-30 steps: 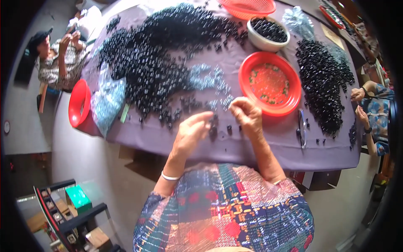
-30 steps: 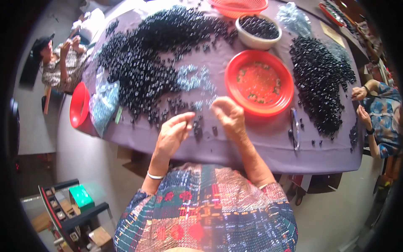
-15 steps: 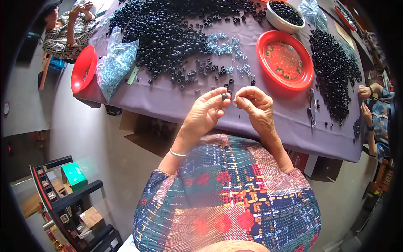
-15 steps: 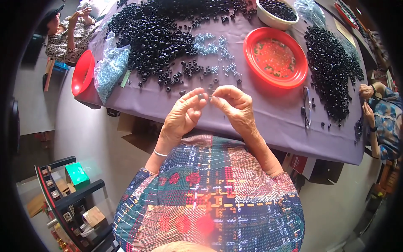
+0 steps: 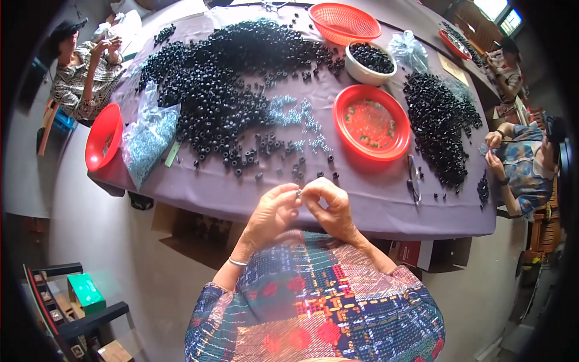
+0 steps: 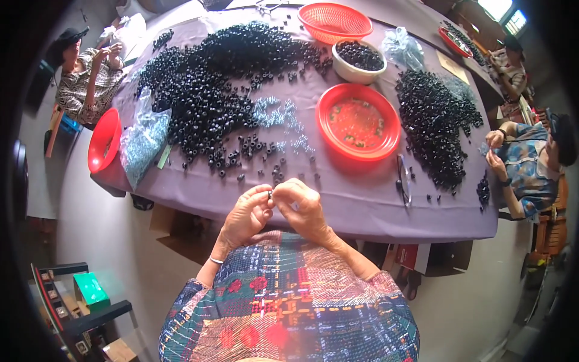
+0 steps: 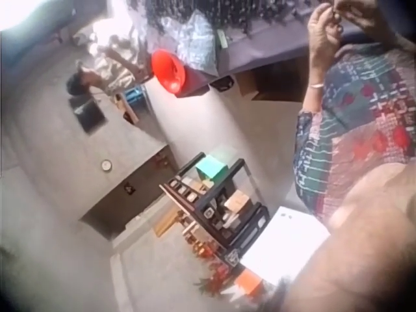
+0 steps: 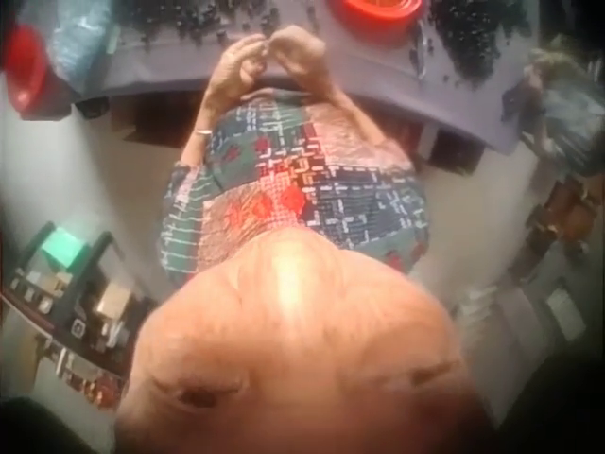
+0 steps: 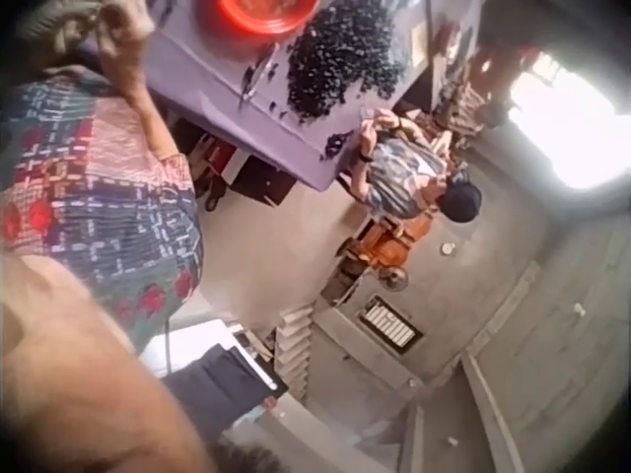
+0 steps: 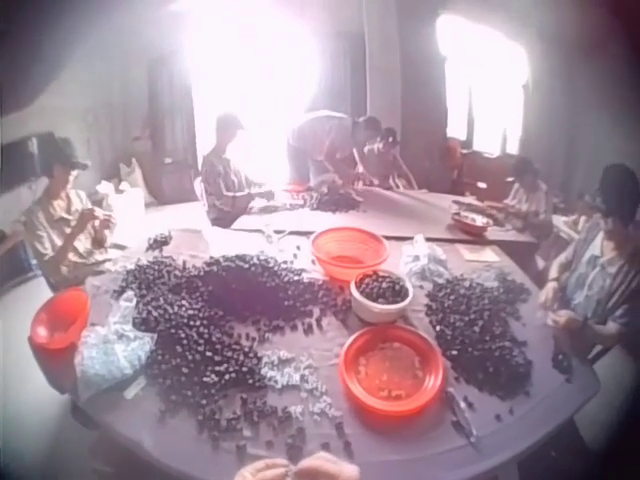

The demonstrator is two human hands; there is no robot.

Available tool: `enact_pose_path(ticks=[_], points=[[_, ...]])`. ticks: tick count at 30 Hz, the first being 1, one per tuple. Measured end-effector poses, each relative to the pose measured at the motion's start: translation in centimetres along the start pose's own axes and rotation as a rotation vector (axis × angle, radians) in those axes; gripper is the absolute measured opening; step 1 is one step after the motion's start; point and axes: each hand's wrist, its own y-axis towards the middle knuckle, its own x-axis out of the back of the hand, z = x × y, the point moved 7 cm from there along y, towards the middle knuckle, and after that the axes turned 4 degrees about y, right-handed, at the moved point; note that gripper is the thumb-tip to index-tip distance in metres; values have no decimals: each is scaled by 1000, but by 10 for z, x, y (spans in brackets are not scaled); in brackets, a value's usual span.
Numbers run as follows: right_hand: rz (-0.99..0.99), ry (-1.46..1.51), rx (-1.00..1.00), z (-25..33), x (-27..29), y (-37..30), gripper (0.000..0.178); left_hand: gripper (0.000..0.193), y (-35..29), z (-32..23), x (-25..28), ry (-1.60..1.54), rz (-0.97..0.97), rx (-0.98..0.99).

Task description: The person sorts small black plastic components by hand, taking them from a large pile on a table and placing them into specific groups in a tray.

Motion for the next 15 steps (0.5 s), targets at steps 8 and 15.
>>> enact_pose_path(ticks=[8,15], points=[[13,-47,-7,-5,-4,1,13,22,11,7,9,-66,76,33],[10,-89,-4,-15,-4,7,15,20,15,3,8,-54,100,45]])
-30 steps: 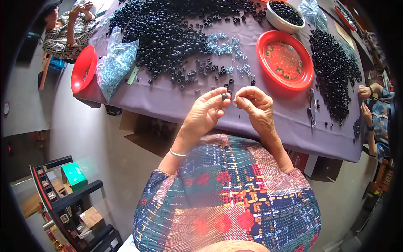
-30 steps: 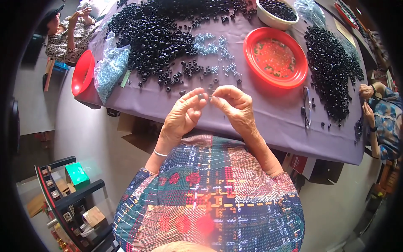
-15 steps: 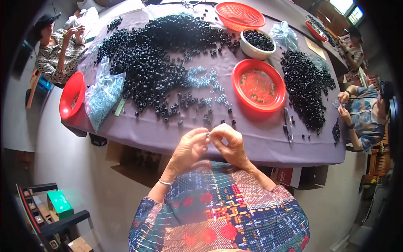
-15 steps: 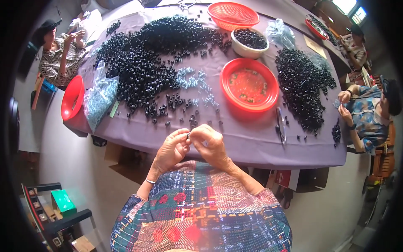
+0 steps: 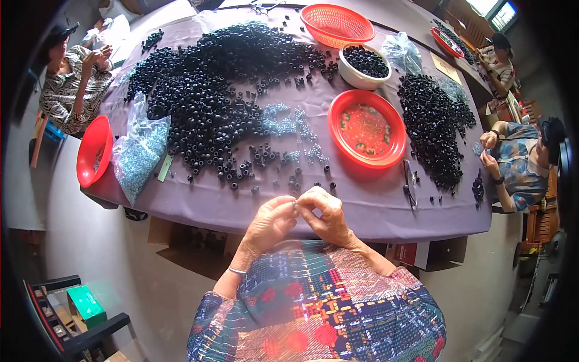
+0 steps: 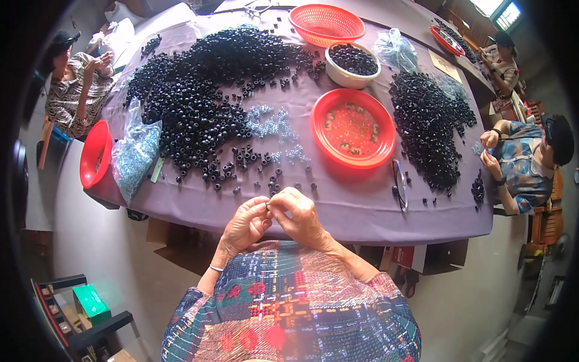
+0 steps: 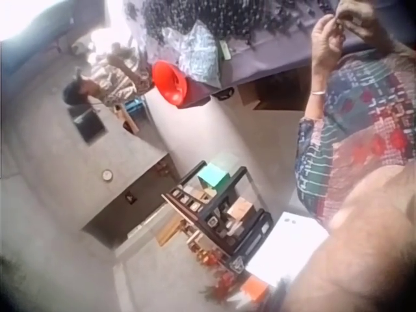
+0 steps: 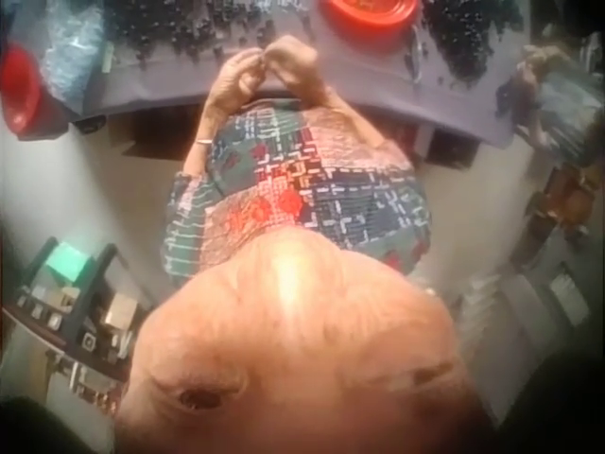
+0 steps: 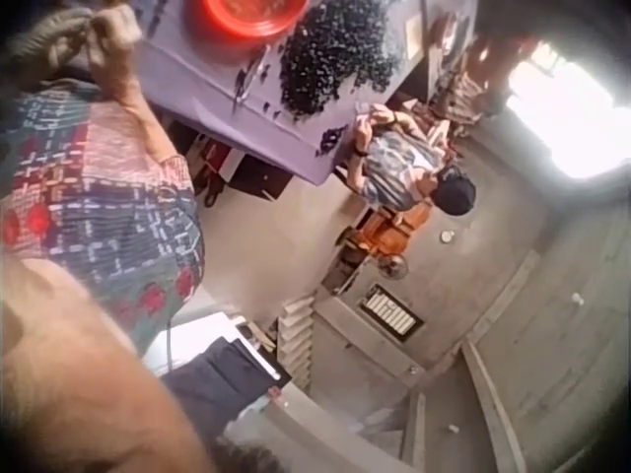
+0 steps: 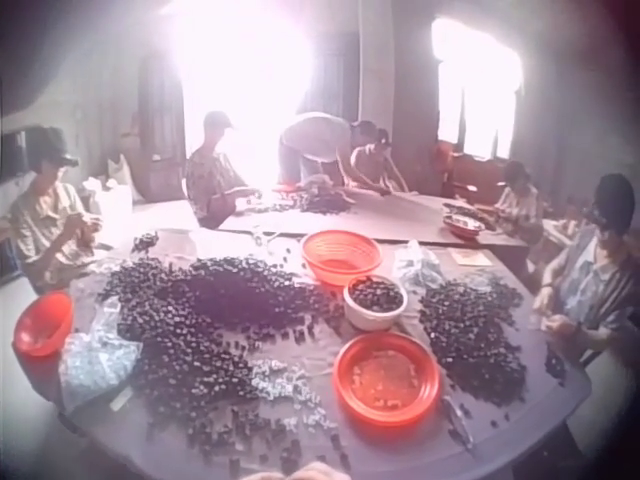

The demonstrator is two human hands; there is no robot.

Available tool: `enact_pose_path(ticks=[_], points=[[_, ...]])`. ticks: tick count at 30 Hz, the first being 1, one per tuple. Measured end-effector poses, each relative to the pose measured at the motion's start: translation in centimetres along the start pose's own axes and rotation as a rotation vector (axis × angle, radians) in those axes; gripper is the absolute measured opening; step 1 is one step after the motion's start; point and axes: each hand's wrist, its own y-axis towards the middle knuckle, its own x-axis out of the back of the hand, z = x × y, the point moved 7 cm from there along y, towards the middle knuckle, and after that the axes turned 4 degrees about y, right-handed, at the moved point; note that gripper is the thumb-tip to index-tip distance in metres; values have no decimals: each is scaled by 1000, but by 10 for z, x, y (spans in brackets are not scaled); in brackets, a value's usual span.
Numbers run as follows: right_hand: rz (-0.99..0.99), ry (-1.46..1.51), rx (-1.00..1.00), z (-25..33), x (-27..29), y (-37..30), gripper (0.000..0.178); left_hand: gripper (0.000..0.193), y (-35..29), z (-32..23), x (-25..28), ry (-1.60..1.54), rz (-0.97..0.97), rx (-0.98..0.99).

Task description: The person sorts small black plastic components by hand, taking them from a large pile on a table and placing them into specific groups in a tray.

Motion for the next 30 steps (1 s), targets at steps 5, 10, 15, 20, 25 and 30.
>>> enact_pose_path(ticks=[5,10,15,20,25,30], points=[[-8,-94,65,1,1,3,15,19,4,3,3,29,-12,21],[73,292,-204,-18,-4,0,9,19,3,8,5,-1,20,52],[107,692,-550,-44,-11,-12,7,18,7,15,8,-16,70,60],[58,354,-450,-44,-2,-16,7,20,11,14,5,-95,46,78],[52,581,-653,-46,-10,-17,10,17,5,8,8,-33,-30,71],[253,451,-720,-49,-12,-21,16,18,-7,9,8,94,41,121]])
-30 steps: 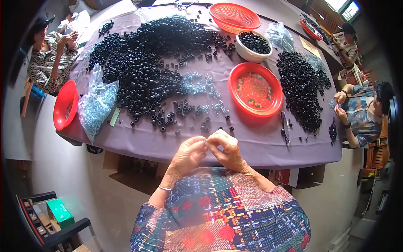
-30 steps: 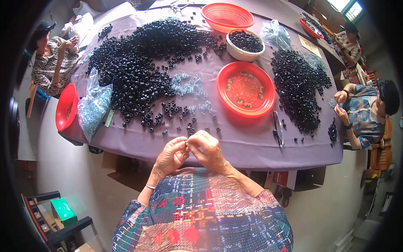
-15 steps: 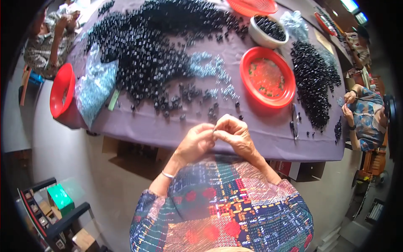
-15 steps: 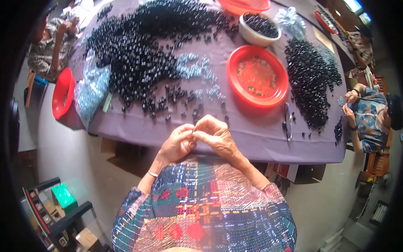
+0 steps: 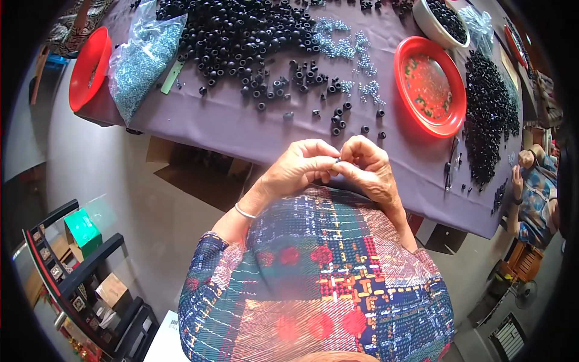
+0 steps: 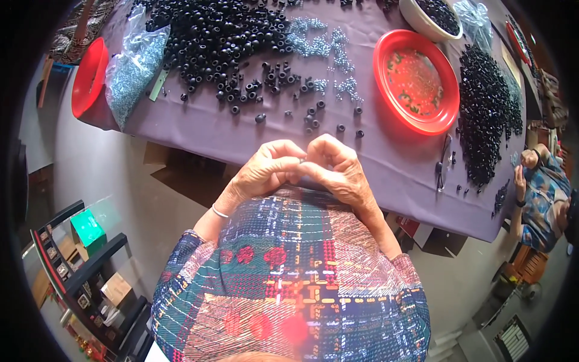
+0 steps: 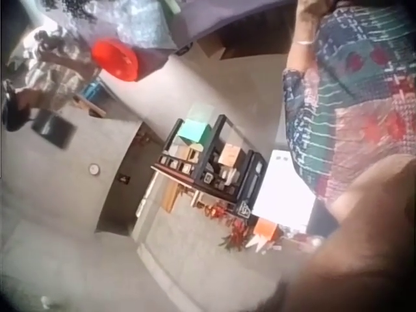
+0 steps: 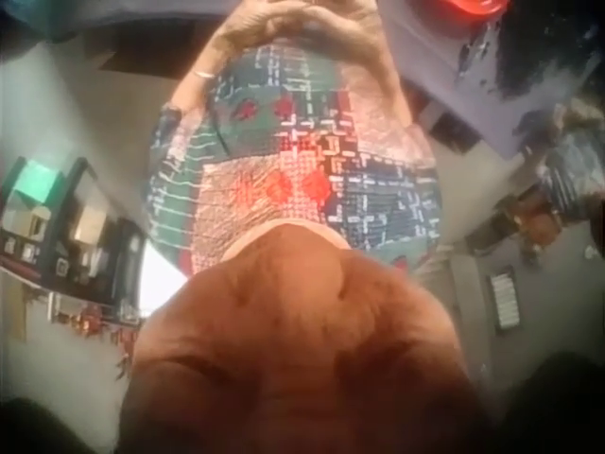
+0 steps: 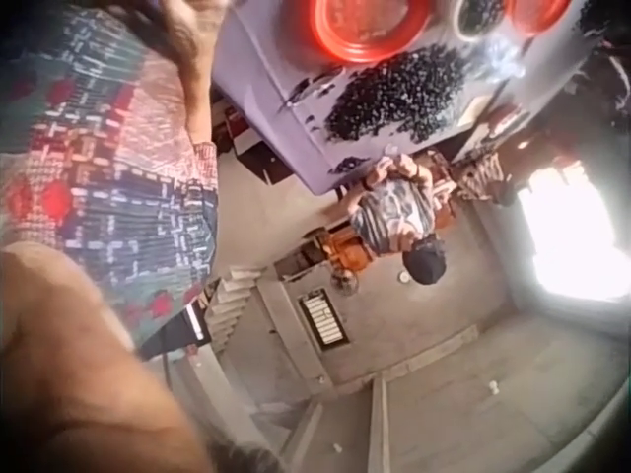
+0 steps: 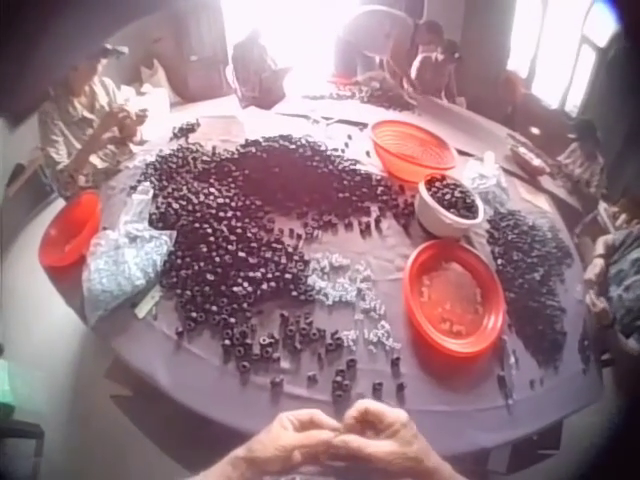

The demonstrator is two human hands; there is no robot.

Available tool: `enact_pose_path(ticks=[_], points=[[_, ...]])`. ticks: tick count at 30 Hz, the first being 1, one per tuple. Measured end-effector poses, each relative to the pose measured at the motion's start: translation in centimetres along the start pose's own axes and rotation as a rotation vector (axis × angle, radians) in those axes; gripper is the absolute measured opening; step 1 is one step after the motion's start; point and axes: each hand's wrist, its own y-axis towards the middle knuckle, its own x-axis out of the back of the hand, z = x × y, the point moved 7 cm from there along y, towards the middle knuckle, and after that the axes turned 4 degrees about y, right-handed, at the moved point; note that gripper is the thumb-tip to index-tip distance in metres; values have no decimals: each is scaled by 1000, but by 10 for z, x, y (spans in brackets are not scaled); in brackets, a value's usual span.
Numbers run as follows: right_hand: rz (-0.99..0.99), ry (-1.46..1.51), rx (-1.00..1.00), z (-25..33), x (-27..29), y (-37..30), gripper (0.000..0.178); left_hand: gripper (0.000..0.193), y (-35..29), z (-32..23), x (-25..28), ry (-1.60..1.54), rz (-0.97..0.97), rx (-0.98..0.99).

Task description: The person sorts small black plastic components by hand, taking them from a large pile on a table and placing them into specific groups in a tray.

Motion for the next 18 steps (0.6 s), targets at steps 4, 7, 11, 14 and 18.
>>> enact_pose_path(ticks=[4,7,11,14,18], points=[[193,-329,81,18,-14,3,22,15,-15,13,2,-121,-18,94],[143,-309,204,37,-15,6,17,14,-16,13,8,-173,-33,23],[-182,-839,596,43,-9,36,13,19,-14,6,8,-218,36,-27],[-130,-1208,750,52,-33,52,16,18,-14,7,6,-218,36,-21],[-114,-1408,787,32,-42,71,15,17,-12,6,8,-213,45,-42]])
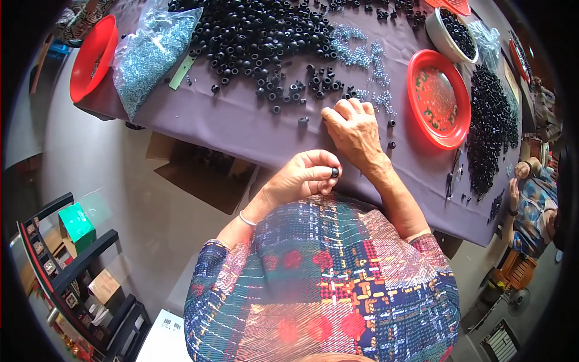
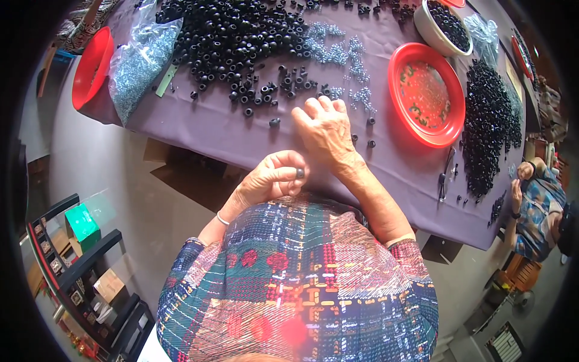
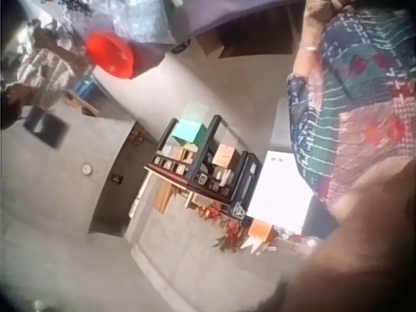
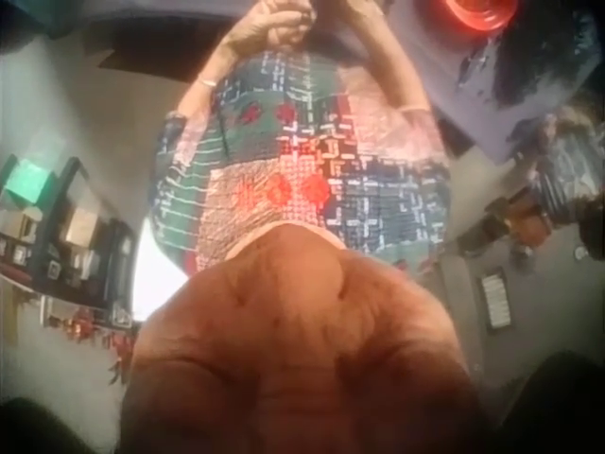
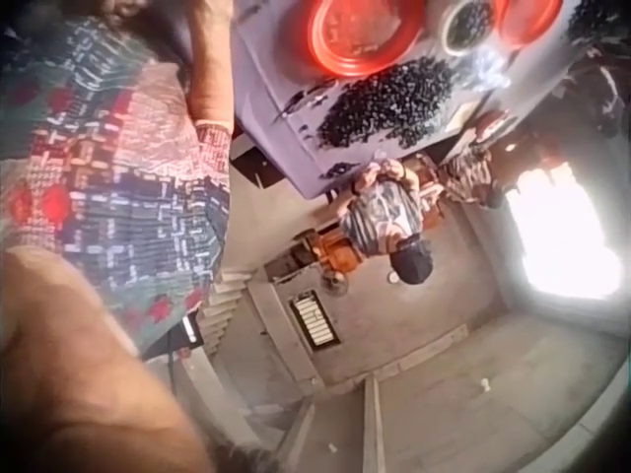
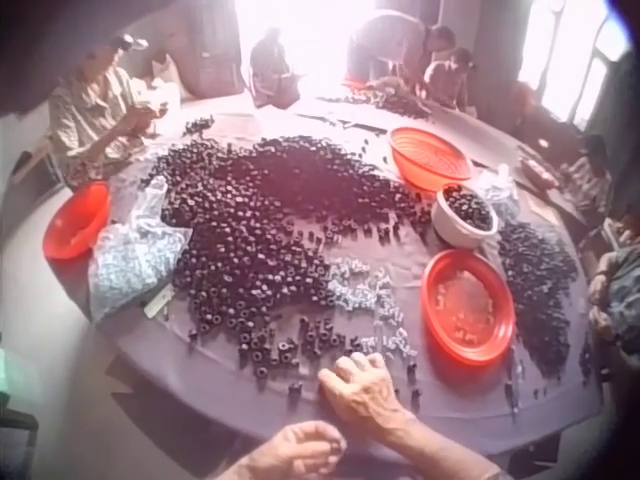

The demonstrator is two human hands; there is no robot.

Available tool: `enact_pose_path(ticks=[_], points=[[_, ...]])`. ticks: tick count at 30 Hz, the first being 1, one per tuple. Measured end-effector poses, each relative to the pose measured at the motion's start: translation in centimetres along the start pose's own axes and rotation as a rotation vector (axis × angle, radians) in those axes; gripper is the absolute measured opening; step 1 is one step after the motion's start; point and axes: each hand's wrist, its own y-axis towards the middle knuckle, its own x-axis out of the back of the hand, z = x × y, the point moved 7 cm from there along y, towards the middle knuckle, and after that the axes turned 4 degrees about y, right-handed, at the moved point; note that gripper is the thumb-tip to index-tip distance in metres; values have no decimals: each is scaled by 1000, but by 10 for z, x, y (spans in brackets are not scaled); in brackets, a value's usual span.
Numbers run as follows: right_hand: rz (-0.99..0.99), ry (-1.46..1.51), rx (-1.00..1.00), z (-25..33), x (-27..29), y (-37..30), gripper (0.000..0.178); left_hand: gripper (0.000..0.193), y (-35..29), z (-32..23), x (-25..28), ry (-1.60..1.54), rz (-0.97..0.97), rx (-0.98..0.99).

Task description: The person sorts small black plastic components by hand, taking them from a large pile on a table and placing them into specific groups in a tray.

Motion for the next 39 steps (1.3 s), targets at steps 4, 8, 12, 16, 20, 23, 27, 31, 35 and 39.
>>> enact_pose_path(ticks=[4,8,12,16,20,23,27,31,35,39], points=[[-76,285,-96,-13,15,-4,14,16,-1,-2,2,6,12,0],[71,877,-515,-26,28,-26,14,16,-2,-4,3,-58,-38,7],[-37,1281,-699,-20,39,-55,14,19,6,-18,-7,-22,6,-60],[-165,1296,-733,-14,55,-66,16,21,11,-25,-18,22,-17,-46],[-231,1283,-599,-4,70,-67,15,22,13,-22,-29,60,-25,-26],[-208,1144,-509,-3,75,-71,15,21,15,-14,-33,21,-30,-6],[-213,1060,-575,-6,76,-77,14,23,16,-7,-35,-52,-29,5],[-244,1099,-541,-7,75,-79,16,24,17,-4,-35,-57,-45,8],[-330,783,-323,3,91,-71,20,21,17,-3,-37,-25,-111,4],[-354,712,-283,6,93,-72,20,20,16,-2,-38,-2,-131,-4]])
